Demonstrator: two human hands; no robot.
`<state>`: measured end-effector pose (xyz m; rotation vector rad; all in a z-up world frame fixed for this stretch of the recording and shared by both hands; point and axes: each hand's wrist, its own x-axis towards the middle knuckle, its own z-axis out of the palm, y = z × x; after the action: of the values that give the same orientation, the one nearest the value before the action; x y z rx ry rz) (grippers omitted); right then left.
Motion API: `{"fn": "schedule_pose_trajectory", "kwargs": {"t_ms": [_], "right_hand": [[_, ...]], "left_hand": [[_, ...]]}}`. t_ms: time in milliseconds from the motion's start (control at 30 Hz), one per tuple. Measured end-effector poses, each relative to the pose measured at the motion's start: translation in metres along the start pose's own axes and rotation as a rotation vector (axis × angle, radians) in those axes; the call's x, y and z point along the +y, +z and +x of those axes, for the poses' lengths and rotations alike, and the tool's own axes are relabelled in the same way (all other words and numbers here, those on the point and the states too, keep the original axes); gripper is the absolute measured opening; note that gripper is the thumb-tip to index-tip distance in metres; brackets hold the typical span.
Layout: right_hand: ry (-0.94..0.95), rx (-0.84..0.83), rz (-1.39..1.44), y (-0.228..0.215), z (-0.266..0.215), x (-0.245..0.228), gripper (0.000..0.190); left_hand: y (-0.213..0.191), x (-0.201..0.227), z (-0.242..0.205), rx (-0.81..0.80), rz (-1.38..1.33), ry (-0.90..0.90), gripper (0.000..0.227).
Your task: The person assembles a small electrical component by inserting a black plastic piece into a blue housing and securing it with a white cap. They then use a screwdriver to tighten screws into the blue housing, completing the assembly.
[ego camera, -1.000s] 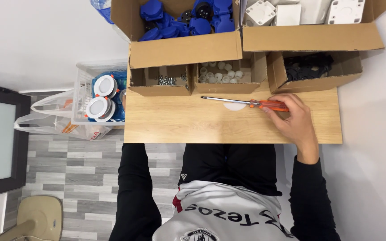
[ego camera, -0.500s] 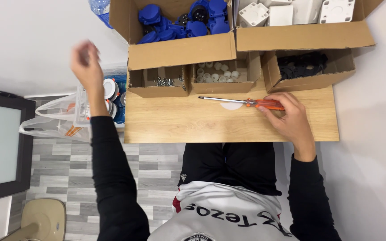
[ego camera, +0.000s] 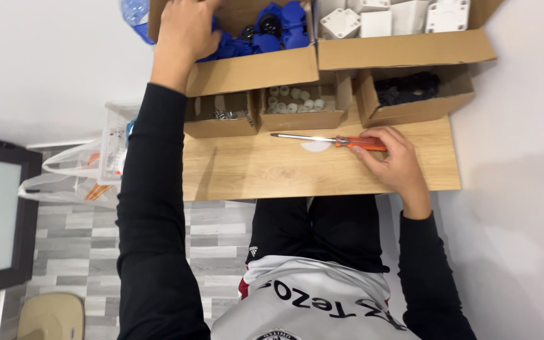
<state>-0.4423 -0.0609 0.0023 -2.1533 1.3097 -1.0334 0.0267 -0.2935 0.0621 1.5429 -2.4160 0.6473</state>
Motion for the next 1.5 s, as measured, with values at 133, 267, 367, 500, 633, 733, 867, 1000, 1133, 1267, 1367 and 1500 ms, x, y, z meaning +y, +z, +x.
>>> {"fn": "schedule_pose_trajectory", "kwargs": {"t_ms": [133,267,367,500,633,733,867,1000,1133,1267,1367,1500], "right_hand": [[0.004,-0.003,0.01,0.002,-0.002,0.008,0.026],[0.002,-0.021,0.023,-0.002,0.0,0.004,0.028],[0.002,-0.03,0.043,-0.003,0.002,0.003,0.028],[0.0,-0.035,0.055,-0.004,0.002,0.001,0.028],[-0.008,-0.032,0.047,-0.003,0.002,0.0,0.027],[-0.049,-0.01,0.065,-0.006,0.005,-0.006,0.025],[-0.074,0.05,0.124,-0.016,0.012,-0.017,0.024],[-0.186,0.135,0.139,-0.051,0.025,-0.027,0.01],[-0.173,0.012,-0.096,-0.096,0.057,-0.055,0.014],[0.157,-0.41,-0.299,-0.099,0.093,-0.051,0.048],[0.354,-0.55,-0.375,-0.09,0.111,-0.05,0.051],[0.544,-0.648,-0.478,-0.08,0.132,-0.047,0.053]], "left_hand": [[0.047,-0.021,0.013,-0.161,0.154,-0.103,0.041],[0.062,-0.019,0.014,-0.288,0.074,-0.191,0.041],[0.064,-0.015,0.011,-0.248,0.059,-0.212,0.043],[0.04,-0.007,0.008,-0.172,-0.013,-0.196,0.051],[-0.036,0.022,0.002,0.011,-0.256,-0.154,0.049],[-0.101,0.056,-0.009,0.13,-0.582,-0.182,0.053],[-0.175,0.108,-0.046,0.323,-0.774,0.028,0.049],[-0.197,0.159,-0.094,0.215,-1.003,0.014,0.045],[-0.185,0.21,-0.125,0.087,-1.159,0.02,0.047],[-0.13,0.252,-0.152,-0.045,-1.352,0.003,0.048],[-0.115,0.277,-0.162,-0.096,-1.413,-0.064,0.043],[-0.095,0.296,-0.174,-0.089,-1.406,-0.183,0.045]]}}
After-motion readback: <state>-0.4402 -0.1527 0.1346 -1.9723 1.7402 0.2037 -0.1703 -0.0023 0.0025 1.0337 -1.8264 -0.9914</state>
